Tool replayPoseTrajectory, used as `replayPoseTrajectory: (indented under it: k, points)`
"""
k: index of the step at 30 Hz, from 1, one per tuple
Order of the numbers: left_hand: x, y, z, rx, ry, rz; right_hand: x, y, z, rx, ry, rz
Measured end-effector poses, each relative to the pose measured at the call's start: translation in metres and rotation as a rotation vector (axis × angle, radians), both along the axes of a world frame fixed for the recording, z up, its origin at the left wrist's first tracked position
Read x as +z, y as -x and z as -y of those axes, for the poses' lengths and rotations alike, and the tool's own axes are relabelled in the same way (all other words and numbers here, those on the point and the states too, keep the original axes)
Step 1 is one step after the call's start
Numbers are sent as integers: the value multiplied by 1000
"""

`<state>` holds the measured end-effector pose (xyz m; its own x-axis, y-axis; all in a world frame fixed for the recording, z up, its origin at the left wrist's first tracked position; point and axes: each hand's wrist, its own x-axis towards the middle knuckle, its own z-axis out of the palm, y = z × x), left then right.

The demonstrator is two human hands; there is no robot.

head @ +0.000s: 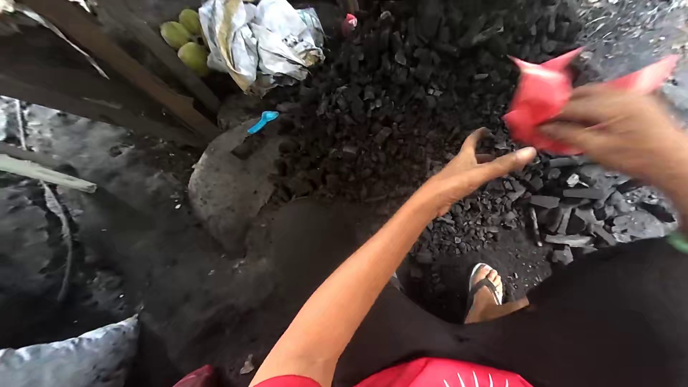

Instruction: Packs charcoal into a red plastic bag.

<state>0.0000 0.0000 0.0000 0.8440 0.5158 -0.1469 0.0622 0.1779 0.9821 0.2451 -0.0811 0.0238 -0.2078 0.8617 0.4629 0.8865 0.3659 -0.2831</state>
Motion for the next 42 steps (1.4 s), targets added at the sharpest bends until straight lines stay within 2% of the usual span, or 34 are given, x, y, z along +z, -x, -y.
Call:
replayPoseTrajectory:
  k: [2, 3, 5, 7, 8, 9, 11, 12, 13, 14, 15, 17, 19, 22, 24, 26, 29, 31, 33, 34, 35, 37, 39, 40, 42]
  points:
    - [-11, -6, -14, 155, 55, 64, -22, 65, -34, 113, 127, -81]
    - [-20, -2, -28, 224, 22, 58, -43, 80, -50, 123, 148, -164]
    - [-40, 17, -64, 363, -177, -26, -94, 94, -68, 50, 120, -312]
    - [-52, 35, -98, 520, -301, -113, -150, 101, -66, -137, 161, -346]
    - [-56, 41, -111, 604, -298, -111, -183, 105, -55, -170, 232, -310]
    - [-62, 45, -123, 685, -269, -98, -220, 111, -36, -113, 299, -239]
    - [-76, 49, -139, 820, -171, -117, -294, 131, 16, 229, 450, -65]
    - [-82, 50, -142, 864, -79, -137, -315, 144, 40, 446, 628, 2]
    - [-84, 48, -143, 911, 23, -150, -326, 159, 56, 647, 844, 44]
    - [-83, 45, -144, 946, 95, -139, -334, 171, 66, 794, 972, 79]
    - [-80, 41, -144, 972, 148, -119, -339, 178, 72, 891, 1025, 115]
    - [-73, 33, -144, 956, 205, -67, -352, 176, 78, 955, 1020, 138]
    - [-73, 28, -148, 902, 201, -17, -365, 159, 77, 935, 993, 88]
    - [-77, 27, -158, 866, 175, -4, -360, 136, 56, 891, 992, 5]
    - [-82, 27, -163, 886, 159, -30, -352, 122, 34, 784, 850, 51]
    - [-87, 30, -167, 898, 170, -54, -336, 105, -2, 648, 868, 105]
    - [-92, 37, -171, 912, 208, -32, -326, 78, -41, 326, 462, 67]
    - [-91, 39, -174, 933, 238, -6, -312, 76, -59, 110, 317, 19]
    - [-90, 39, -176, 949, 251, 15, -302, 96, -54, 11, 320, -16]
    - [-89, 39, -177, 953, 258, 20, -301, 114, -40, 55, 421, -46]
    - [-89, 40, -178, 950, 262, 21, -302, 132, -20, 161, 618, -63]
    - [-88, 41, -177, 942, 271, 14, -306, 166, 14, 443, 1268, -49]
    - [-88, 43, -177, 942, 274, 30, -308, 193, 35, 541, 1791, 76]
    - [-88, 44, -178, 934, 277, 39, -300, 199, 41, 535, 1947, 160]
    - [-88, 44, -178, 924, 287, 60, -291, 204, 53, 518, 2055, 275]
